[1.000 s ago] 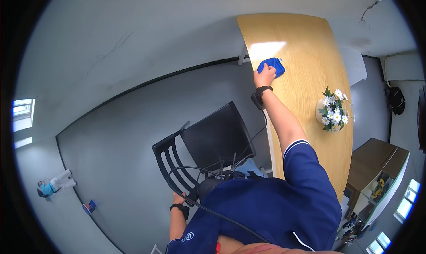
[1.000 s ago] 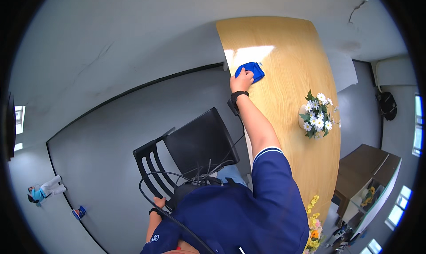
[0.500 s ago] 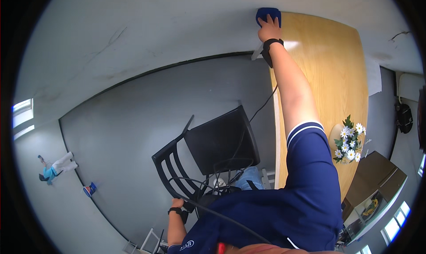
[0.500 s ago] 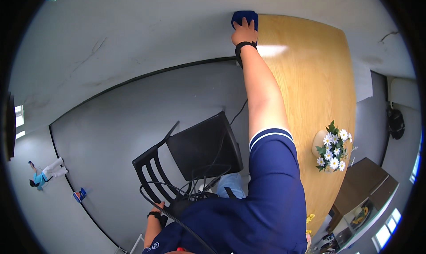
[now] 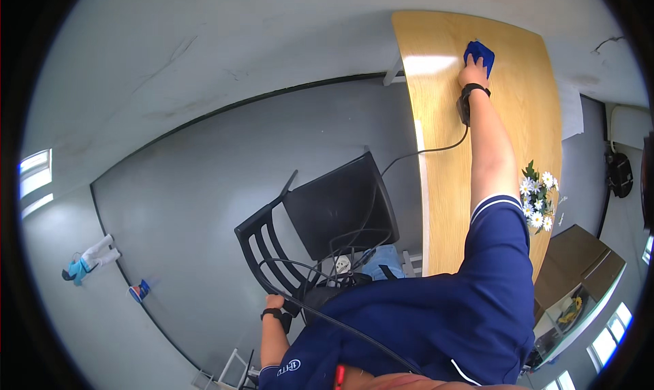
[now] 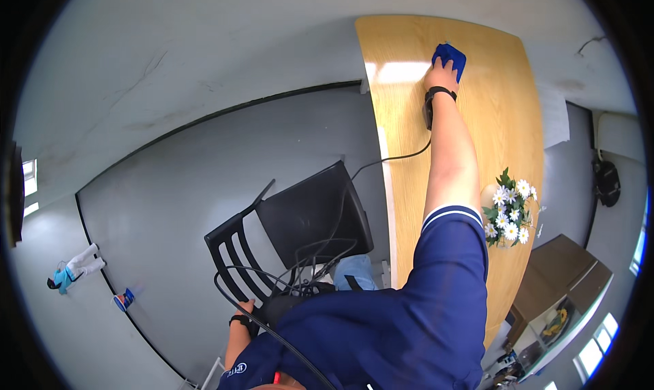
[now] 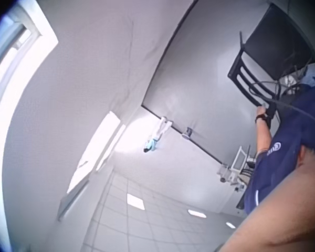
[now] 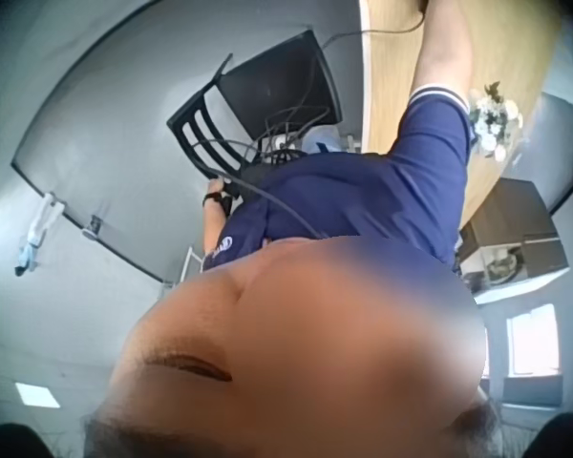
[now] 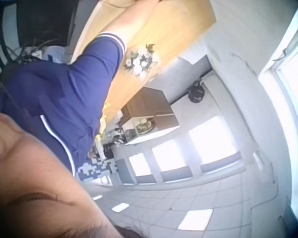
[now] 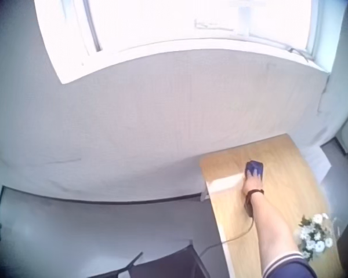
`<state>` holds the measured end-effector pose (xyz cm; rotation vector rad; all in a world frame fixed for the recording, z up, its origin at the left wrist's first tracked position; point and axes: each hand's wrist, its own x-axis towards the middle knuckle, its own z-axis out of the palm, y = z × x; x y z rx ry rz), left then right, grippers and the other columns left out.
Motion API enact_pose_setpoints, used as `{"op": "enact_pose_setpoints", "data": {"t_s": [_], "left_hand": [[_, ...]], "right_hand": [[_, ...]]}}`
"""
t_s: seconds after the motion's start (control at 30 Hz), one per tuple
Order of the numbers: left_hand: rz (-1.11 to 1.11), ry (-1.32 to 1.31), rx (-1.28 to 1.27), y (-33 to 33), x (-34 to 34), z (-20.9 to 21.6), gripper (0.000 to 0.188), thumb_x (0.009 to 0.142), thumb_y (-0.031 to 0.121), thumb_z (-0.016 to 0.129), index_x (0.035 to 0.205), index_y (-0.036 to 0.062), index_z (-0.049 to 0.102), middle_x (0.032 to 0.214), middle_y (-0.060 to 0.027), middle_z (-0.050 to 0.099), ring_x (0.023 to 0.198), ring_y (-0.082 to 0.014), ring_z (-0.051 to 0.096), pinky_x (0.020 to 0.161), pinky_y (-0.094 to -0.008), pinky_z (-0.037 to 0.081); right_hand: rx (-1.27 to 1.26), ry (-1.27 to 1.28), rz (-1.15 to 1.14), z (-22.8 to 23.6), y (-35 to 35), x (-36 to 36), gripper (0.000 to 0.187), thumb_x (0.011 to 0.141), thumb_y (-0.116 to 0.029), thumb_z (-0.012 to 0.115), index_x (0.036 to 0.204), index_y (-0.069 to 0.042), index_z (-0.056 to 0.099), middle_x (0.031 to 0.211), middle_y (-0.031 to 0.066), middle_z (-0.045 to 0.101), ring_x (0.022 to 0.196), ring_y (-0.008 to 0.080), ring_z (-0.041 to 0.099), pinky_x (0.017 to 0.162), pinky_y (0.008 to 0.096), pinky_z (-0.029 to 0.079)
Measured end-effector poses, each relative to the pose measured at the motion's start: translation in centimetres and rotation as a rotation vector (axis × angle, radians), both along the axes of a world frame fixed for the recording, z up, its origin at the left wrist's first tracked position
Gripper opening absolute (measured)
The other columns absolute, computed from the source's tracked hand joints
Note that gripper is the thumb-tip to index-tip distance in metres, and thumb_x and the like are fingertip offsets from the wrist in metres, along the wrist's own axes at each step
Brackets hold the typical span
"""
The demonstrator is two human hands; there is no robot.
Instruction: Wipe a table with a cloth and organize foam sheets on top of a display case.
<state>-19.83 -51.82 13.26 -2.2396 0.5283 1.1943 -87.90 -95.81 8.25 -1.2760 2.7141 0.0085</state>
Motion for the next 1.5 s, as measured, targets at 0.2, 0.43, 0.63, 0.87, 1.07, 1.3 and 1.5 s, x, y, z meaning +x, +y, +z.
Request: {"op": "enact_pose_setpoints", "data": {"t_s": [0.2, 0.43, 0.63, 0.87, 1.07, 1.3, 1.5], "left_hand": [[0.088, 0.054, -0.083, 3.7, 3.8, -3.9, 0.077, 0.072, 0.039, 0.06, 0.109, -0.0232, 0.031, 0.106, -0.0332, 0.049, 0.105, -0.0375, 0.048, 0.09, -0.0346, 0.037], [0.186, 0.054, -0.328, 4.0, 2.9, -4.1, 0.064, 0.073, 0.024, 0.065, 0.109, -0.0174, 0.033, 0.108, -0.0304, 0.047, 0.103, -0.0356, 0.049, 0.088, -0.0361, 0.038], [0.084, 0.172, -0.756, 4.8, 2.1, -3.7, 0.041, 0.072, 0.02, 0.063, 0.092, -0.0134, 0.05, 0.091, -0.0253, 0.057, 0.087, -0.0336, 0.057, 0.077, -0.0378, 0.044], [-0.046, 0.219, -0.889, 8.0, 4.4, -7.0, 0.041, 0.075, 0.031, 0.059, 0.089, -0.0072, 0.051, 0.083, -0.0225, 0.059, 0.08, -0.0322, 0.058, 0.07, -0.0378, 0.044], [-0.112, 0.369, -0.759, 10.8, 3.2, -3.6, 0.042, 0.08, 0.033, 0.055, 0.099, -0.0037, 0.049, 0.084, -0.0118, 0.058, 0.073, -0.021, 0.056, 0.062, -0.0309, 0.045], [-0.006, 0.625, -0.795, 13.5, 2.7, -1.0, 0.057, 0.084, 0.04, 0.052, 0.111, -0.0095, 0.043, 0.097, -0.0151, 0.056, 0.086, -0.0185, 0.054, 0.077, -0.0295, 0.043], [0.041, 0.674, -0.91, 17.3, 4.1, -3.9, 0.053, 0.086, 0.035, 0.049, 0.115, -0.0072, 0.039, 0.1, -0.0144, 0.055, 0.08, -0.0162, 0.055, 0.074, -0.0269, 0.044]], "right_hand": [[0.063, -0.009, -0.021, 0.6, 5.5, 2.6, 0.044, 0.087, -0.021, 0.031, 0.13, -0.018, 0.033, 0.138, 0.0143, 0.023, 0.123, 0.037, 0.029, 0.097, 0.0431, 0.032], [0.104, -0.064, 0.04, 1.3, 15.2, 5.4, 0.049, 0.084, -0.015, 0.034, 0.132, -0.015, 0.028, 0.139, 0.0171, 0.02, 0.123, 0.0385, 0.027, 0.1, 0.0425, 0.029], [0.113, -0.169, 0.083, 2.6, 24.8, 8.9, 0.053, 0.081, -0.009, 0.036, 0.133, -0.012, 0.026, 0.138, 0.0207, 0.017, 0.123, 0.0413, 0.025, 0.102, 0.0414, 0.024], [0.204, -0.245, 0.126, 4.3, 37.6, 14.7, 0.053, 0.081, -0.007, 0.035, 0.133, -0.009, 0.024, 0.139, 0.0221, 0.013, 0.124, 0.0435, 0.022, 0.103, 0.0417, 0.022], [0.222, -0.26, 0.129, 5.4, 48.3, 18.7, 0.056, 0.079, -0.004, 0.037, 0.133, -0.007, 0.023, 0.139, 0.0232, 0.012, 0.124, 0.0435, 0.021, 0.103, 0.0412, 0.021], [0.245, -0.254, 0.115, 6.1, 58.4, 21.8, 0.055, 0.078, -0.007, 0.04, 0.132, -0.007, 0.027, 0.139, 0.0214, 0.015, 0.124, 0.042, 0.022, 0.103, 0.0401, 0.022], [0.172, -0.269, 0.148, 6.3, 61.9, 23.0, 0.058, 0.075, -0.003, 0.041, 0.131, -0.004, 0.028, 0.137, 0.025, 0.017, 0.123, 0.0438, 0.023, 0.103, 0.0407, 0.022]]}}
